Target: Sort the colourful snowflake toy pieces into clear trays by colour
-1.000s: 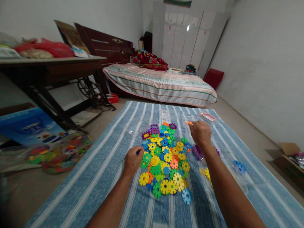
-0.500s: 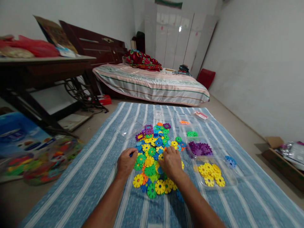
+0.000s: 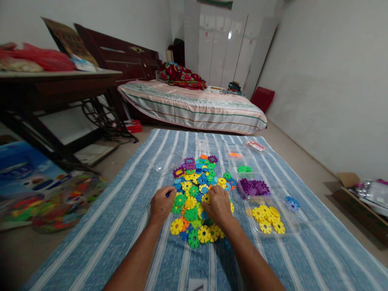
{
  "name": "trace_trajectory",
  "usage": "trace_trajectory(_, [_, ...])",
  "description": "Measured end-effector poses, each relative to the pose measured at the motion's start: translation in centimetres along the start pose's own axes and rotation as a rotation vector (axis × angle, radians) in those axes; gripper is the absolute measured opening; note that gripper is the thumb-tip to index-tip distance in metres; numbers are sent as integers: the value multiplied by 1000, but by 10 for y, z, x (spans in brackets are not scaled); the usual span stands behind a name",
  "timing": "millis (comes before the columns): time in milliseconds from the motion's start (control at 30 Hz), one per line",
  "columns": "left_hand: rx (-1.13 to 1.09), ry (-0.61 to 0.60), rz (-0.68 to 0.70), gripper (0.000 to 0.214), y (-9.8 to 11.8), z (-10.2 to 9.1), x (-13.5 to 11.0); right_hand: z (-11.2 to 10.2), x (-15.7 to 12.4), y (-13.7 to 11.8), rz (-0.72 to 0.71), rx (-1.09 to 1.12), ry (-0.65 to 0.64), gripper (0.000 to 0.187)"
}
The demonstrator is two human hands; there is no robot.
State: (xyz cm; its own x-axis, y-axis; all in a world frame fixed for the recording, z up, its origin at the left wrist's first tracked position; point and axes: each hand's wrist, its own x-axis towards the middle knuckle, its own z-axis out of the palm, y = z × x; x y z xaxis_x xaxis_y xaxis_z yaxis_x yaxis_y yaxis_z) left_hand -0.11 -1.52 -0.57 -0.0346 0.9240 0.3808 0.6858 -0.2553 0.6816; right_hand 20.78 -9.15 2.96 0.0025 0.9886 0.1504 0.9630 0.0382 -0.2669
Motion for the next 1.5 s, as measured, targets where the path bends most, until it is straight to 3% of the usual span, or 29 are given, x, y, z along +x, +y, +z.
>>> trace_trajectory(167, [-8, 4, 18, 20, 1, -2, -1, 7, -1, 3, -19, 18, 57, 19])
trace_trajectory(300, [1, 10, 16, 20, 1, -2, -1, 8, -8, 8, -87, 39, 192, 20])
trace_trajectory(500, [-2, 4, -1, 20, 3, -1, 0, -22, -29, 48, -126, 21, 421, 29])
trace_trajectory(667, [-13, 9, -3, 19, 3, 0, 0, -57, -65, 94, 71, -244, 505, 40])
trace_trajectory(767, [3, 19, 5, 20, 2, 1, 1, -65, -87, 105, 182, -382, 505, 46])
trace_trajectory(867, [11, 21, 12, 21, 0, 1, 2, -57, -99, 96, 118, -319, 493, 40])
trace_trajectory(967, [17, 14, 14, 21, 0, 1, 2, -38, -101, 71, -26, -194, 483, 28])
trace_trajectory(1067, [13, 4, 18, 23, 2, -1, 2, -19, -97, 41, -95, -127, 386, 19])
trace_trajectory(1267, [12, -3, 0, 23, 5, -3, 1, -4, -87, 10, 12, -106, 161, 12])
trace_trajectory(1500, [4, 12, 0, 21, 3, -1, 1, 0, -86, 10, 47, -35, 147, 11])
